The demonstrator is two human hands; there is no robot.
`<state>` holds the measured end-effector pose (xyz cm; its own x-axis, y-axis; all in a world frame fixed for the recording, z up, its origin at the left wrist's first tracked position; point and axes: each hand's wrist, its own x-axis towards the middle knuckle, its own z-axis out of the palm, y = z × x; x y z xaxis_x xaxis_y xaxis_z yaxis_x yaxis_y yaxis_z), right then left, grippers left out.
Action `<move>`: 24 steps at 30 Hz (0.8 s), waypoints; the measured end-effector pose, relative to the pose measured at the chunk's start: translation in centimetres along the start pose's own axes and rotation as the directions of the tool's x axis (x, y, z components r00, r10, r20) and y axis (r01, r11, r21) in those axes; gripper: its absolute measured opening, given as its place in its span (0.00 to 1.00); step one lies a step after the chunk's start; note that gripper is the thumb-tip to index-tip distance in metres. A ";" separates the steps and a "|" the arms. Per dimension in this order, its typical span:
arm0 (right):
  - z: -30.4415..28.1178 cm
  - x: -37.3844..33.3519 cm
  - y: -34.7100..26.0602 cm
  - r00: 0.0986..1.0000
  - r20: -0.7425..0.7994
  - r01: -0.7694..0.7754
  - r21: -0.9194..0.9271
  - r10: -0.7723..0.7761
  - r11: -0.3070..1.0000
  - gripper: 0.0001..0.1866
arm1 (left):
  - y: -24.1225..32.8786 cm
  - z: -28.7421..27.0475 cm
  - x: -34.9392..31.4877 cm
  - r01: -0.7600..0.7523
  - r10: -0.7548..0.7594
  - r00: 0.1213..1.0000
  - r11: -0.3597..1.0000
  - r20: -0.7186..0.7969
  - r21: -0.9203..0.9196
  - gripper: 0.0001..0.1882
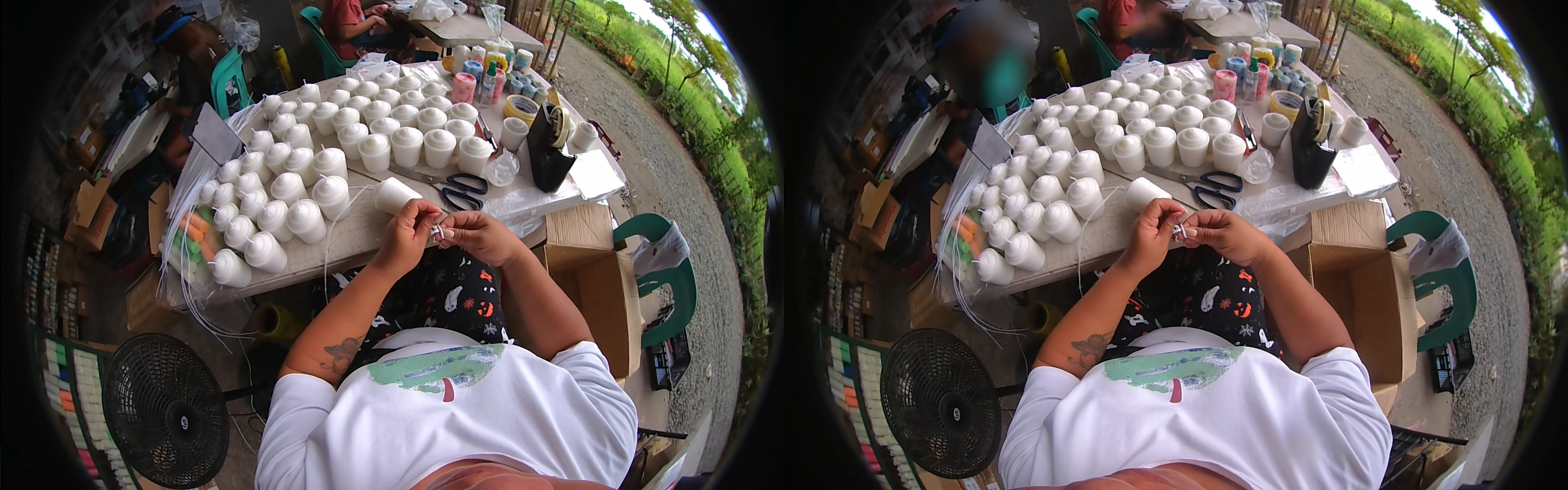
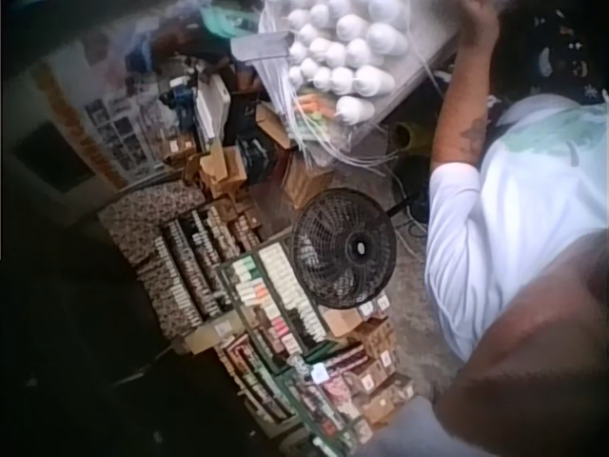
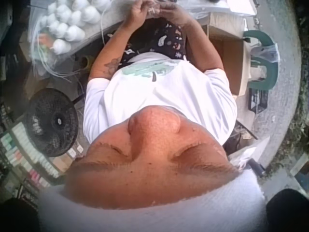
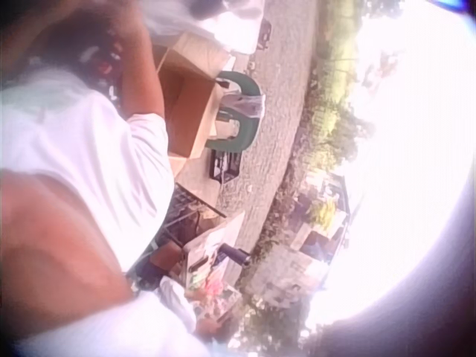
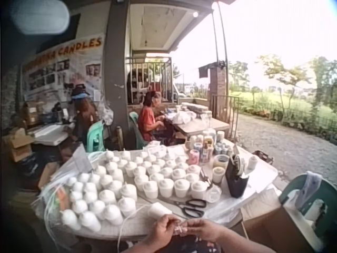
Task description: The person inserts wicks into white cylindrical candles, trims the wicks with scissors, and uses a lighter to singe the wick tips. The person handles candles one at a time and places finished units on the table.
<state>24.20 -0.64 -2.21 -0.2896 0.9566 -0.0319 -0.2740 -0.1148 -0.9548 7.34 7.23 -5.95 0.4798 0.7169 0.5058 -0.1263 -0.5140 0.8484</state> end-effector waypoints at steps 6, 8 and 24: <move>1.0 -0.1 0.5 0.987 -0.104 0.099 -0.192 -0.121 0.976 0.09 | -0.8 0.1 -0.4 0.076 -0.069 0.997 0.972 0.038 -0.222 0.06; 1.4 -0.3 0.4 0.977 -0.144 0.123 -0.235 -0.160 0.964 0.08 | -0.5 0.3 -0.4 0.088 -0.077 0.996 0.952 0.050 -0.292 0.06; 3.3 -0.2 1.8 0.894 -0.383 0.156 -0.220 -0.232 0.963 0.10 | -0.6 0.6 -0.8 0.076 -0.085 0.995 0.981 -0.043 -0.179 0.06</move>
<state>20.74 -1.96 -2.91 0.1556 0.9846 0.0801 -0.1073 0.0974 -0.9894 7.57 6.65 -6.94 0.4513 0.7774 0.4381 -0.2428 -0.3655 0.8986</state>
